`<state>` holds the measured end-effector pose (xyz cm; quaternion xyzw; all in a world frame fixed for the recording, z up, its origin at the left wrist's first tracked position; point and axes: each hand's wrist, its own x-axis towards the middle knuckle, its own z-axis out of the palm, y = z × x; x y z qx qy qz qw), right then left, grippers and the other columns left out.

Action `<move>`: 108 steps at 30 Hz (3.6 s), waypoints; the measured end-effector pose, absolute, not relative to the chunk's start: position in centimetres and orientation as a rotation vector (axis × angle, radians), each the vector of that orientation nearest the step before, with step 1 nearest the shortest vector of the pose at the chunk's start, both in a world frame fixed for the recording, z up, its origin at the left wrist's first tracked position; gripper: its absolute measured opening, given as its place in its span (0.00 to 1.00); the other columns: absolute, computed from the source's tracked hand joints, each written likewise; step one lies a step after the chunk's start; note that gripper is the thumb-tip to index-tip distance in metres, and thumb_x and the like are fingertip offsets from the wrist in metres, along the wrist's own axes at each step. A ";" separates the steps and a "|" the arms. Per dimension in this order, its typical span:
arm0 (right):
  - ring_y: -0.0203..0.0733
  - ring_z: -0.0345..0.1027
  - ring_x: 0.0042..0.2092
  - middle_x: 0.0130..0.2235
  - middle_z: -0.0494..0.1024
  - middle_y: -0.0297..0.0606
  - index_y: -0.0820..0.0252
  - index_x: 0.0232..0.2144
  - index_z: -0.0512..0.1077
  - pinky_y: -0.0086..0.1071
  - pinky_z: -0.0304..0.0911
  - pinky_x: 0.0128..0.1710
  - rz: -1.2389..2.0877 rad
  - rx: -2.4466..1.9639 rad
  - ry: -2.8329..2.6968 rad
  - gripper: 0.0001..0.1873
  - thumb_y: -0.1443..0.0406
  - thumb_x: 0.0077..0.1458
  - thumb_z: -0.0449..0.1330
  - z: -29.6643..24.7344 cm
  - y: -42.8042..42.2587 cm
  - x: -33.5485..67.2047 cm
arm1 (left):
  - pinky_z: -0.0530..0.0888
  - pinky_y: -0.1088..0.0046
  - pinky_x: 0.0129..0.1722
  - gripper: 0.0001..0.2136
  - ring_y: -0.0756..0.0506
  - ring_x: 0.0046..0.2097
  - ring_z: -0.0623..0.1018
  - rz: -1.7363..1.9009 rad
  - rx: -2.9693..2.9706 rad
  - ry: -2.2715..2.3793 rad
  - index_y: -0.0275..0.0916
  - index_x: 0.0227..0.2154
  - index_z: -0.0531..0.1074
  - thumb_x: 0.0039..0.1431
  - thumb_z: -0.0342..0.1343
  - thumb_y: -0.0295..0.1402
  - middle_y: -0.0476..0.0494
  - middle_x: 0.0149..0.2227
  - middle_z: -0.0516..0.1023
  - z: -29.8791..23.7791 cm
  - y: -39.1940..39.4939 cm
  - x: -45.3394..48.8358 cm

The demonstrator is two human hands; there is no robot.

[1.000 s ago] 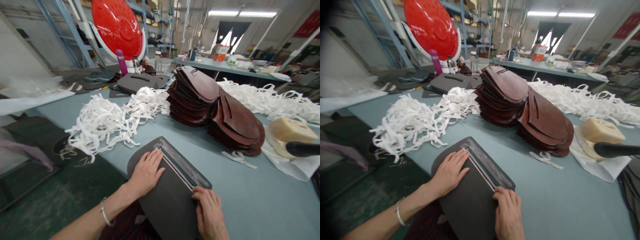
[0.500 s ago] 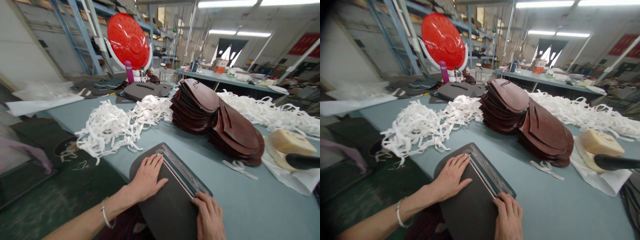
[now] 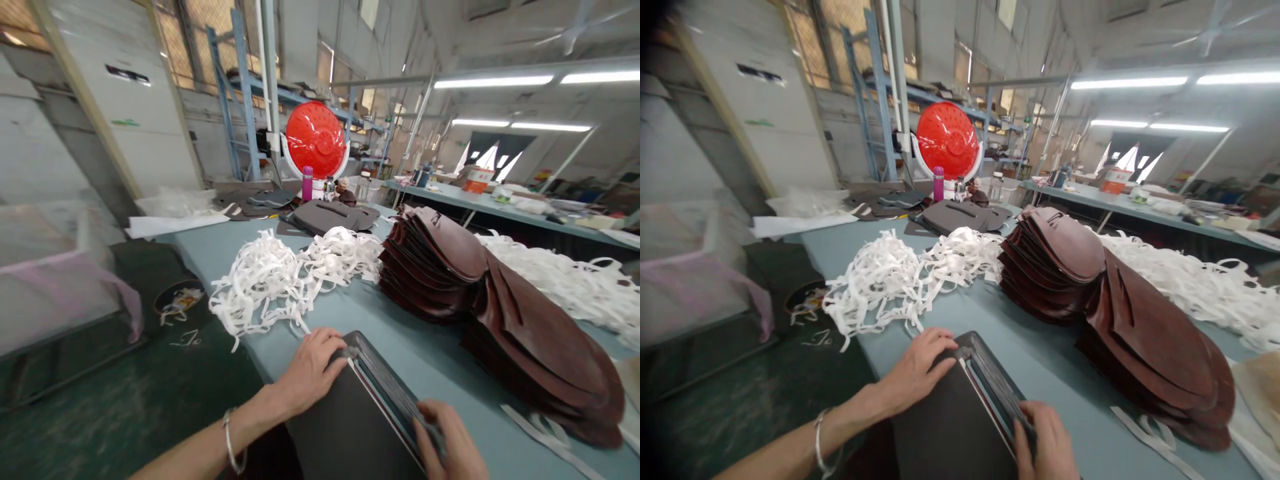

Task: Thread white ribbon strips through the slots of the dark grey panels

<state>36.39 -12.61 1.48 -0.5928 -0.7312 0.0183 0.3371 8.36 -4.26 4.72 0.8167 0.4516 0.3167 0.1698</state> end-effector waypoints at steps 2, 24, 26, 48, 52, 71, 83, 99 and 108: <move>0.41 0.71 0.34 0.33 0.76 0.38 0.56 0.35 0.69 0.32 0.65 0.34 0.240 -1.585 -1.811 0.10 0.58 0.58 0.51 3.6 -8.8 32.4 | 0.66 0.60 0.53 0.08 0.43 0.52 0.69 1.018 2.294 1.370 0.42 0.43 0.68 0.61 0.50 0.31 0.43 0.47 0.71 5.2 -1.8 7.6; 0.38 0.67 0.26 0.25 0.73 0.31 0.55 0.31 0.63 0.29 0.57 0.29 0.552 -1.771 -1.471 0.10 0.59 0.59 0.45 3.0 -4.1 31.8 | 0.57 0.54 0.57 0.14 0.38 0.60 0.62 0.739 2.610 1.484 0.47 0.43 0.70 0.53 0.57 0.37 0.44 0.56 0.67 2.8 12.4 8.7; 0.38 0.68 0.27 0.25 0.73 0.32 0.55 0.31 0.63 0.30 0.58 0.30 0.525 -1.812 -1.400 0.11 0.58 0.59 0.46 3.3 -6.3 32.6 | 0.57 0.53 0.56 0.22 0.37 0.59 0.62 0.713 2.610 1.441 0.46 0.50 0.65 0.52 0.58 0.40 0.42 0.57 0.65 2.7 12.2 10.1; 0.42 0.67 0.30 0.27 0.73 0.36 0.56 0.28 0.66 0.34 0.61 0.34 0.226 -1.949 -1.120 0.12 0.55 0.55 0.50 3.3 -9.8 38.8 | 0.62 0.60 0.51 0.16 0.38 0.52 0.65 0.434 2.646 1.117 0.42 0.37 0.70 0.47 0.61 0.43 0.43 0.47 0.68 6.0 13.7 12.1; 0.48 0.64 0.43 0.40 0.73 0.44 0.57 0.30 0.69 0.40 0.60 0.44 -0.050 -1.893 -1.521 0.14 0.54 0.54 0.53 4.6 -8.8 38.6 | 0.65 0.57 0.49 0.15 0.37 0.54 0.64 0.357 2.639 1.124 0.44 0.39 0.71 0.45 0.59 0.31 0.42 0.50 0.66 6.6 12.0 12.6; 0.34 0.63 0.26 0.20 0.70 0.30 0.59 0.21 0.73 0.24 0.51 0.25 0.542 -1.764 -1.769 0.15 0.58 0.51 0.54 6.8 5.5 30.1 | 0.61 0.56 0.50 0.05 0.40 0.45 0.69 0.712 2.847 1.235 0.39 0.32 0.68 0.57 0.55 0.35 0.43 0.39 0.70 7.6 7.2 13.1; 0.47 0.70 0.34 0.31 0.78 0.46 0.56 0.26 0.77 0.33 0.57 0.32 0.276 -2.063 -1.321 0.17 0.60 0.53 0.49 7.6 7.3 28.4 | 0.63 0.57 0.52 0.09 0.42 0.43 0.71 0.647 3.038 1.038 0.40 0.36 0.68 0.59 0.45 0.23 0.42 0.36 0.72 6.6 7.8 11.8; 0.34 0.55 0.24 0.19 0.60 0.28 0.59 0.21 0.70 0.26 0.48 0.25 0.324 -1.840 -1.479 0.22 0.52 0.57 0.48 8.4 -4.2 35.7 | 0.61 0.53 0.51 0.12 0.36 0.49 0.70 0.979 2.565 1.598 0.37 0.42 0.65 0.58 0.49 0.37 0.37 0.42 0.72 8.6 8.7 11.2; 0.33 0.53 0.27 0.22 0.61 0.28 0.60 0.24 0.68 0.26 0.48 0.27 0.518 -1.775 -1.578 0.20 0.52 0.58 0.52 10.1 -10.5 33.9 | 0.66 0.75 0.32 0.17 0.50 0.29 0.70 0.364 2.194 0.662 0.37 0.32 0.70 0.63 0.44 0.44 0.50 0.25 0.71 9.8 2.0 14.0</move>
